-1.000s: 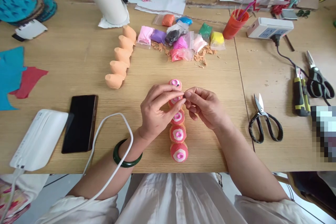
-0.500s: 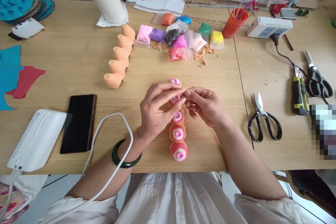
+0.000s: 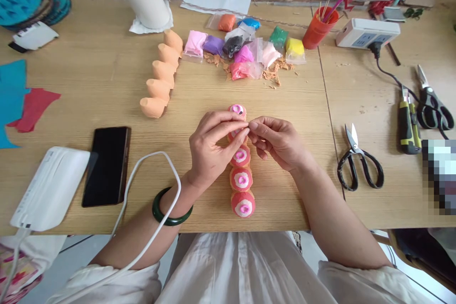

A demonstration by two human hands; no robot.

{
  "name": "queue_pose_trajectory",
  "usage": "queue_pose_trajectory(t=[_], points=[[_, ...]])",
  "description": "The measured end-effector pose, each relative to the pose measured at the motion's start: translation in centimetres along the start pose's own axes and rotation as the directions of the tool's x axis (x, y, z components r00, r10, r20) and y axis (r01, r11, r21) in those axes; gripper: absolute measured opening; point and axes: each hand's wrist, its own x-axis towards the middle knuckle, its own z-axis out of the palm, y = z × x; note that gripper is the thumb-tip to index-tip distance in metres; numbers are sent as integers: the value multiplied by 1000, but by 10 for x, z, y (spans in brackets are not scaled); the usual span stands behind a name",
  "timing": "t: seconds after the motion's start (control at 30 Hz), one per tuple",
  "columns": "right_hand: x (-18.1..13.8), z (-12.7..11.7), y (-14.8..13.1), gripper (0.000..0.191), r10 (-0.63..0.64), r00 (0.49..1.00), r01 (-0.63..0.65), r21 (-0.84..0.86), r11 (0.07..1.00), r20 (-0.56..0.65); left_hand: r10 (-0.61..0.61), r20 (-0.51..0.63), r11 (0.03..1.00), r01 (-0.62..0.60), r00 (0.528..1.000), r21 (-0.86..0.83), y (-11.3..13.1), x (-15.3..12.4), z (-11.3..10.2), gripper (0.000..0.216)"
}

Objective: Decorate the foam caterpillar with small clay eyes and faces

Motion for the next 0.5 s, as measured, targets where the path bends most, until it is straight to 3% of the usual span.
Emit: queue_pose_trajectory(t=[0.13,0.5], points=[[1,-2,1,47,-17,1000,17,19,1000,18,22,3,1000,-22,1000,-19,-2,0,1,18],[0,0,1,48,7,1000,-7,7,1000,21,5,-9,999,-6,1000,-44,-3,0,1,7]])
